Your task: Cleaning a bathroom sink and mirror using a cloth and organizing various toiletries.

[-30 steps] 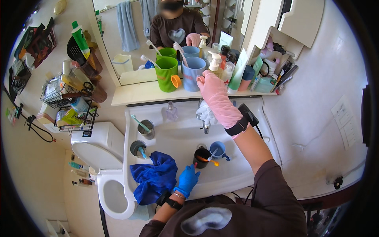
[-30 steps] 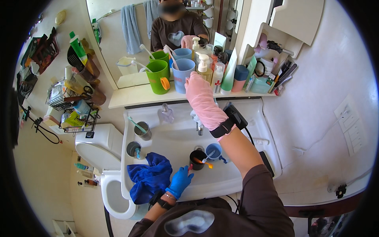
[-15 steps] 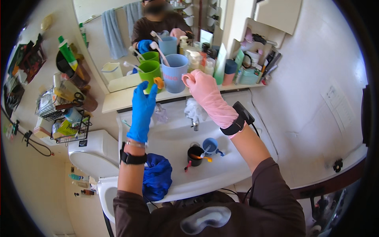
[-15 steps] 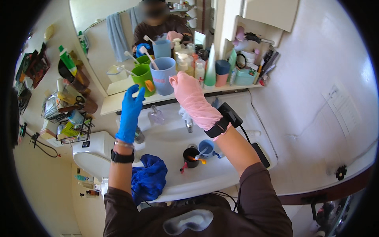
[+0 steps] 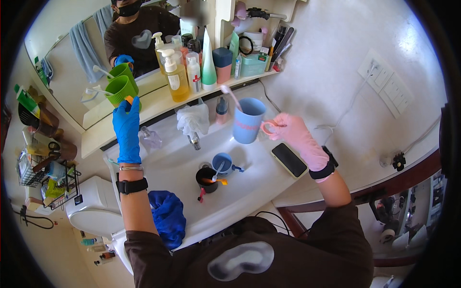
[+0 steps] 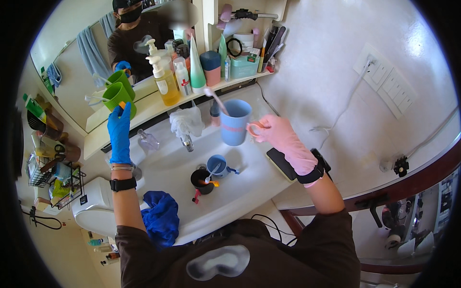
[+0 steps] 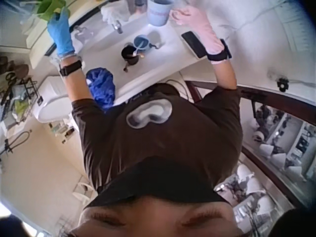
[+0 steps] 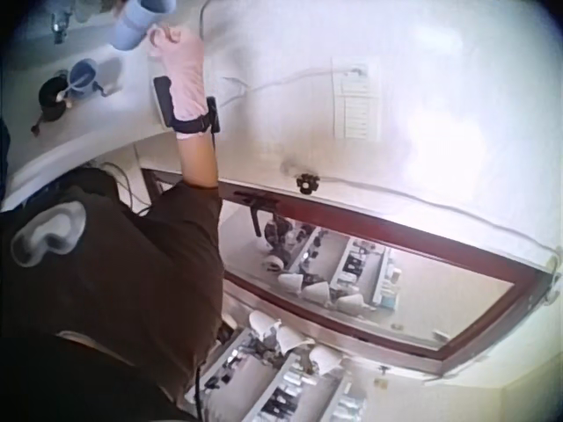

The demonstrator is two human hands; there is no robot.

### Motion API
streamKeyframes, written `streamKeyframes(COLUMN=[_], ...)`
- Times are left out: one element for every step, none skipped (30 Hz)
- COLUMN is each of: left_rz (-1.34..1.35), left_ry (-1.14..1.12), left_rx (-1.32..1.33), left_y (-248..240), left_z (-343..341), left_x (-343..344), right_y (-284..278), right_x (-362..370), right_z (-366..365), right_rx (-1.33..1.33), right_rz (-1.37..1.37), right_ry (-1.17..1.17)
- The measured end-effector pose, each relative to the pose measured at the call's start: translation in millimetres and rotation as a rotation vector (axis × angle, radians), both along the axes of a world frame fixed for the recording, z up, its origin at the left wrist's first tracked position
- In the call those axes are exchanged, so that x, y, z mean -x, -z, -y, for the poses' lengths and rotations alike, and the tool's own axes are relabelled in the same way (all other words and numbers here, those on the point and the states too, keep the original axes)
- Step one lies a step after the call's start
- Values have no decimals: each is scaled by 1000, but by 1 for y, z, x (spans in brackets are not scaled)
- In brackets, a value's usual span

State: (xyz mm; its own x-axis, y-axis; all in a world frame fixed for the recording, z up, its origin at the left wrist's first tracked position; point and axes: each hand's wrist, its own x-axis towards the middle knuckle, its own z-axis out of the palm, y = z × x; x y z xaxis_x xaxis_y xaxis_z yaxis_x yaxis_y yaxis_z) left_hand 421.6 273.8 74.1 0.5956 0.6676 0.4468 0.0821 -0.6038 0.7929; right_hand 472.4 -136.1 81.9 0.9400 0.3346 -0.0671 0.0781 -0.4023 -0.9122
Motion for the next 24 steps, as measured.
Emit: streamKeyframes(left_rz=[-8,11,29,9,0,8,18,85,80,113,148,142,141,141,141,138,135,136,136,126,116,95,72,13], left_ry=[-4,-4,2,-18,-25,22,68,88,81,67,52,52,45,37,30,21,12,36,64,35,9,-5,-20,-51], left_rx=[1,-33,-64,-65,-65,62,189,261,260,256,251,254,280,307,305,287,268,284,302,298,298,310,321,353], left_y=[2,4,6,5,-1,-8,-11,-3,1,5,9,9,5,0,-6,-9,-12,-17,-20,-28,-29,-26,-21,-13], left_z=[-3,-6,-7,-4,1,8,12,8,3,-1,-5,0,9,16,19,23,27,31,37,46,53,54,54,49], left_x=[-1,-4,-8,-10,-6,-3,-1,-2,0,4,9,13,20,29,43,56,69,85,99,119,136,154,173,197], right_y=[19,45,74,95,108,115,122,129,133,136,141,149,156,164,170,174,178,181,184,183,180,179,182,184], right_x=[-5,-17,-30,-39,-47,-53,-59,-64,-66,-69,-75,-83,-88,-91,-95,-100,-103,-105,-106,-107,-105,-105,-109,-114], right_z=[8,19,32,41,44,43,43,43,40,38,36,41,46,50,49,50,52,52,54,51,48,45,48,51], right_rx=[-26,-25,-36,-45,-44,-3,38,39,20,0,-1,88,178,182,228,278,280,213,149,144,121,95,204,304], right_rz=[-39,-47,19,85,76,107,140,134,135,137,133,162,194,191,245,301,304,240,174,174,182,188,221,258], right_ry=[62,58,124,192,185,252,318,312,345,376,368,363,360,364,370,379,375,365,359,344,351,354,342,314])
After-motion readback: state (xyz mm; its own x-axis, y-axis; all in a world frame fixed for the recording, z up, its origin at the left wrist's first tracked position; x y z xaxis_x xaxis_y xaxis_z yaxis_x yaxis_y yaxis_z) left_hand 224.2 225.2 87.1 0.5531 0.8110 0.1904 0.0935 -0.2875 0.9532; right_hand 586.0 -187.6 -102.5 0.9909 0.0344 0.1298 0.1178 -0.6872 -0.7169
